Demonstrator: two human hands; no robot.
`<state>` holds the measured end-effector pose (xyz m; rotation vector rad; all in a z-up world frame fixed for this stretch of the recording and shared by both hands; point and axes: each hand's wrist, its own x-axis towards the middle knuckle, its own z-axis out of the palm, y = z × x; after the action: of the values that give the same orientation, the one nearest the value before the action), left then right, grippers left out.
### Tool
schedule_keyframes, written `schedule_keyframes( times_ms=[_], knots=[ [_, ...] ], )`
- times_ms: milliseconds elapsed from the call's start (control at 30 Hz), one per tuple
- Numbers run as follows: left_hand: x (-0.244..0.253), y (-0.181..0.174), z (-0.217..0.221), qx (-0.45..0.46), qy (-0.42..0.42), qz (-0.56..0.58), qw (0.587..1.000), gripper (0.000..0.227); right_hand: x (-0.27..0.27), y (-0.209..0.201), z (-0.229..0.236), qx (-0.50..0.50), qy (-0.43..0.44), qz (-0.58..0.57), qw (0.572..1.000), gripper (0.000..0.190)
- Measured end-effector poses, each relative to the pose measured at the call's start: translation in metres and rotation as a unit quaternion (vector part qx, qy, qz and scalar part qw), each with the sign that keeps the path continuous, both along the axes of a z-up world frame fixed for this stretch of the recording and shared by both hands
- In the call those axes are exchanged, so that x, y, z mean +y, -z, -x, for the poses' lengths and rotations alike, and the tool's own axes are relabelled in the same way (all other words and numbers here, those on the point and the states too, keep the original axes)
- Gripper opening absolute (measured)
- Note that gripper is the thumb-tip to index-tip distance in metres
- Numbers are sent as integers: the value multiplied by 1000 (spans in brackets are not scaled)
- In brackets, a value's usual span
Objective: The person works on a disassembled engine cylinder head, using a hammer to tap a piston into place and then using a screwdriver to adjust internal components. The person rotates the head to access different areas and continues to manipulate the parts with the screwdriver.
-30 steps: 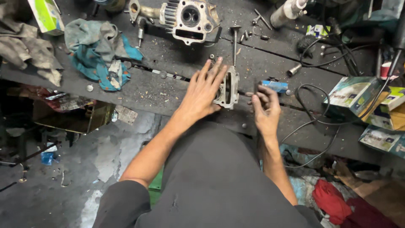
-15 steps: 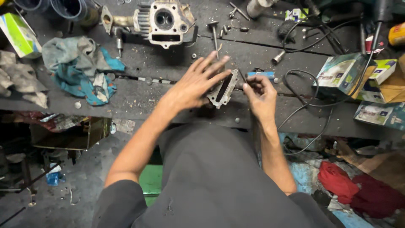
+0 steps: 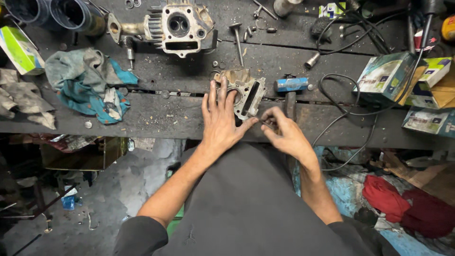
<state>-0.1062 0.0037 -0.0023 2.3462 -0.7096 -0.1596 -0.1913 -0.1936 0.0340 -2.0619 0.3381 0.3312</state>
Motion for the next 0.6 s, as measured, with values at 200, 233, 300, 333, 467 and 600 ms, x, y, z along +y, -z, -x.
schedule_keyframes(
  times_ms=[200,233,300,333,467,600],
  knots=[
    [-2,6,2,-32,-9,-20,999,79,8,-5,-10,2,-4,3,1000,22],
    [-2,7,3,-33,-11,-20,999,78,9,-6,-11,12,1,19,1000,22],
    [-2,7,2,-25,-7,-16,1000,80,10,-8,-13,31,11,52,998,22],
    [-2,6,1,-23,-5,-14,1000,81,9,-9,-14,29,7,58,998,22],
    [1,2,-2,0,8,-15,1000,83,8,-9,-16,33,6,67,997,20],
    [2,3,-2,8,8,-16,1000,84,6,-5,-17,-5,-9,50,999,18]
  ],
)
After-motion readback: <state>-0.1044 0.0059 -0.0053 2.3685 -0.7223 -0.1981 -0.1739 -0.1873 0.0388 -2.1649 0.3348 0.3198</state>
